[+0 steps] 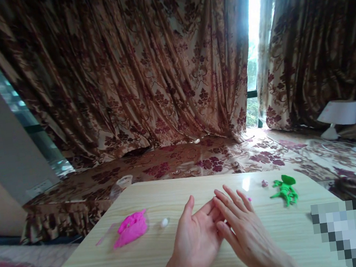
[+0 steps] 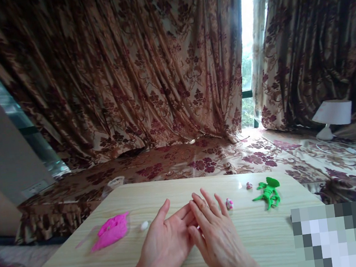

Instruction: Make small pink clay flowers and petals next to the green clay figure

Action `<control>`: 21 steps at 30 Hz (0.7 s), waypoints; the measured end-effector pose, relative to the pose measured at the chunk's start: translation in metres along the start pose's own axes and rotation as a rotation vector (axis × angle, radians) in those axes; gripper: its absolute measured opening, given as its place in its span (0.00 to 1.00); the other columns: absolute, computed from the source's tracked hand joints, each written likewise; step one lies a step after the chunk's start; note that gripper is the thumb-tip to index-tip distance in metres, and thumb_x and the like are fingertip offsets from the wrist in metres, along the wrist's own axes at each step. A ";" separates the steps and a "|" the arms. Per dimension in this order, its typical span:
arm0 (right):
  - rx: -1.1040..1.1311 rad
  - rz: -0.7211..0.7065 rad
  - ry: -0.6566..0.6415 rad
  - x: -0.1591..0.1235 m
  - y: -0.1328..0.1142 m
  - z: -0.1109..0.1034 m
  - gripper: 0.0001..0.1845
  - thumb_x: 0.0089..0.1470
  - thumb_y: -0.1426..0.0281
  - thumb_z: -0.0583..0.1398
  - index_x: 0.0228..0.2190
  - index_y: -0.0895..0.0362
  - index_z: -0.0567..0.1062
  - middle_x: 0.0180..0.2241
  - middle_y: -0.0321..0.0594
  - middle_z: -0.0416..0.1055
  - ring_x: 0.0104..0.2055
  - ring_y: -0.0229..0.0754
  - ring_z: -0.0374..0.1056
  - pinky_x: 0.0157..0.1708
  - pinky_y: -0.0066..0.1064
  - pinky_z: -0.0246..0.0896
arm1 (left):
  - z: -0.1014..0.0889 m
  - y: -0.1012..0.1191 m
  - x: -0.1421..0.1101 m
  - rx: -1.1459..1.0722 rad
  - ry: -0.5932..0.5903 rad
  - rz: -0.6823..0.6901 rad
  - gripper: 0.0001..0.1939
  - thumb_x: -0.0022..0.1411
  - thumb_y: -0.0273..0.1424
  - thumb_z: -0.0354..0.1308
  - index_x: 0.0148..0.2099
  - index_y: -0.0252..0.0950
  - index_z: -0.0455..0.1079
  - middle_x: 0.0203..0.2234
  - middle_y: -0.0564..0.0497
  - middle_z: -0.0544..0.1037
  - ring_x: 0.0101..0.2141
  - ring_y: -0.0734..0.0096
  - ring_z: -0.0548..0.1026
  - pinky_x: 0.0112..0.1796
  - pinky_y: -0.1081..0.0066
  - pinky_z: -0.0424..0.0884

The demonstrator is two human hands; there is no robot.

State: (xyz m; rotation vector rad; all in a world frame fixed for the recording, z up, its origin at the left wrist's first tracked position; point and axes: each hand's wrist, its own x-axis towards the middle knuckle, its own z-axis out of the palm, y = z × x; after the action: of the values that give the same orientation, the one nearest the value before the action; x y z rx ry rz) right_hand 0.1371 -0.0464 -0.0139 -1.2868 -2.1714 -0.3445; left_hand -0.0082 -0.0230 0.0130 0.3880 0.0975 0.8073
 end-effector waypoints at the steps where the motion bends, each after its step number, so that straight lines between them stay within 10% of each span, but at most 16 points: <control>1: 0.006 -0.025 -0.006 0.000 -0.001 -0.001 0.26 0.57 0.68 0.50 0.57 0.57 0.56 0.60 0.40 0.49 0.64 0.50 0.37 0.58 0.54 0.42 | 0.000 0.001 0.000 -0.006 0.010 0.018 0.24 0.64 0.41 0.40 0.51 0.27 0.62 0.46 0.38 0.71 0.43 0.64 0.70 0.41 0.69 0.64; 21: -0.009 -0.068 -0.025 -0.001 -0.004 0.002 0.27 0.57 0.67 0.50 0.57 0.58 0.55 0.61 0.39 0.47 0.63 0.50 0.38 0.59 0.54 0.37 | -0.002 0.003 -0.002 -0.014 0.020 0.003 0.26 0.62 0.43 0.42 0.51 0.26 0.62 0.47 0.36 0.70 0.47 0.60 0.69 0.47 0.64 0.62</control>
State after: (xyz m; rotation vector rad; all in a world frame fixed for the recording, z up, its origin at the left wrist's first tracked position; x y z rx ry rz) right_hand 0.1333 -0.0478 -0.0161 -1.2305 -2.2414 -0.3677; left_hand -0.0117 -0.0219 0.0124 0.3665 0.1100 0.8148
